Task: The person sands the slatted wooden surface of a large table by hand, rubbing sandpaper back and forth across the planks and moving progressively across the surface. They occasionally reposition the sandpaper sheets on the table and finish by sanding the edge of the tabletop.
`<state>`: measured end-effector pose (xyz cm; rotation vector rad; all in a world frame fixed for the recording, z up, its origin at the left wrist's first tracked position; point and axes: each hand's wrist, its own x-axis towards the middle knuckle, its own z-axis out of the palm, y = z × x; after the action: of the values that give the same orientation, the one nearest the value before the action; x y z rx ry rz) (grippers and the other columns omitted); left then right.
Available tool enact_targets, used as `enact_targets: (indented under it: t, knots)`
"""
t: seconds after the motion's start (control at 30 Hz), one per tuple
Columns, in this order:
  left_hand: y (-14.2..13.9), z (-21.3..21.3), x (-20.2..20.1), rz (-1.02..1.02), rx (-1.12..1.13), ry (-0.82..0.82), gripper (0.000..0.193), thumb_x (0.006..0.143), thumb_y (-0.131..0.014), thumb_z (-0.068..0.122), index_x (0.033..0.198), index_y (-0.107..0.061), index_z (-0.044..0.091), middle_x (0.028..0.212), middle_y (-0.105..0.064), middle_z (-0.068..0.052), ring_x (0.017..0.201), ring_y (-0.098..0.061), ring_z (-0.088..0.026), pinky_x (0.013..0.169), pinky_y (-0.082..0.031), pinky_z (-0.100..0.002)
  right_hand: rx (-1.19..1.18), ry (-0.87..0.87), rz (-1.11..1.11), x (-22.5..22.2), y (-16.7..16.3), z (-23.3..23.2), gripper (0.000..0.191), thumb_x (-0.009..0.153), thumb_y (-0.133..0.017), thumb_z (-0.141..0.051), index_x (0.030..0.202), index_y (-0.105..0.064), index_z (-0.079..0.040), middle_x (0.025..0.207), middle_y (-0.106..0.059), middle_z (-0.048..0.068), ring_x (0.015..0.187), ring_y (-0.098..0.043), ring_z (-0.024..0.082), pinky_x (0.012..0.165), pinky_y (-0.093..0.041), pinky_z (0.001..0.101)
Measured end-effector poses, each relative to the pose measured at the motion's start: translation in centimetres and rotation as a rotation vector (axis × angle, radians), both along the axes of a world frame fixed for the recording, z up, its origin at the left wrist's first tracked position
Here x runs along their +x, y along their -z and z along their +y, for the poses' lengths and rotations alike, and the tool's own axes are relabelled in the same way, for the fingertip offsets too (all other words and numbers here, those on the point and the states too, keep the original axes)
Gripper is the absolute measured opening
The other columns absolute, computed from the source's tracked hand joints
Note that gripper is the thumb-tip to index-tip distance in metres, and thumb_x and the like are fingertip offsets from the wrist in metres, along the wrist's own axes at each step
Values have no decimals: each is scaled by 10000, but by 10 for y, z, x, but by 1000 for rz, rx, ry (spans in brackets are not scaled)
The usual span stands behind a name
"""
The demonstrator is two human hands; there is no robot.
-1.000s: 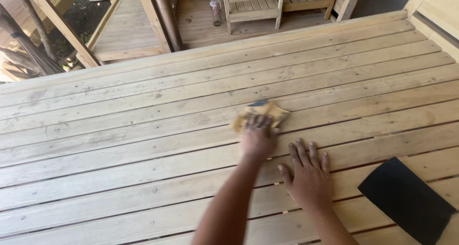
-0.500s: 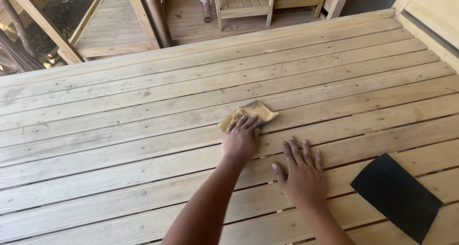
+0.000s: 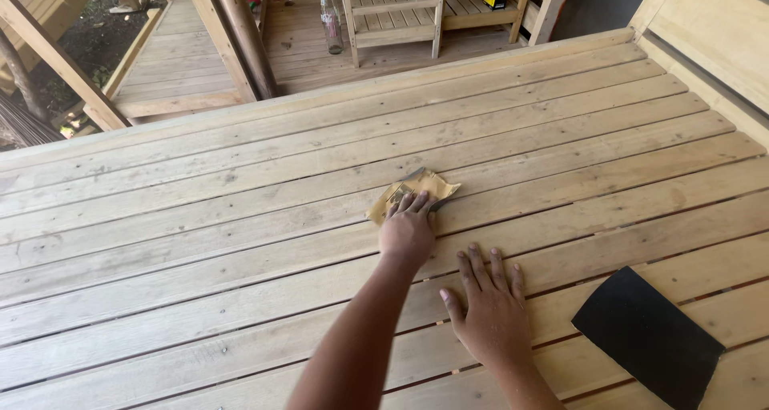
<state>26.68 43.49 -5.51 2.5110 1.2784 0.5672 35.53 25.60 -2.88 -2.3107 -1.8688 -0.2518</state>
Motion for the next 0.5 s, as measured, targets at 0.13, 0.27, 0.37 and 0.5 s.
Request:
enact_targets:
  t: [0.13,0.27,0.37,0.5]
  knots:
    - [5,-20,-3,-71,124,25,466,1050,-388,286,1448,-559,113,1562,-467,-82,1465,-375,-309,1193,-265,-469,-72,37,-5,-2,-3,0,687,959,-424,-569,1510,-401,-159,1614,-315,43,1500,-251,310,1218,-134,535]
    - [11,-56,-36,-52,9,82,467,1067,-380,314,1466,-556,149,1589,-453,-50,1501,-348,-294,1224,-254,-468,-69,15,13,-4,-6,1,739,937,-434,-567,1555,-397,-163,1667,-305,40,1489,-237,314,1191,-130,537]
    - [1,-46,-25,-79,-33,28,468,1062,-375,324,1469,-546,168,1589,-453,-24,1504,-342,-276,1234,-241,-468,-93,30,17,-4,-8,2,730,947,-435,-570,1559,-394,-174,1668,-300,39,1492,-233,313,1197,-126,536]
    - [0,-17,-8,-17,-21,9,465,1037,-386,330,1471,-514,219,1598,-421,17,1490,-320,-272,1219,-215,-476,-80,31,19,-1,-7,2,700,940,-443,-584,1513,-415,-181,1642,-315,26,1498,-249,308,1209,-133,530]
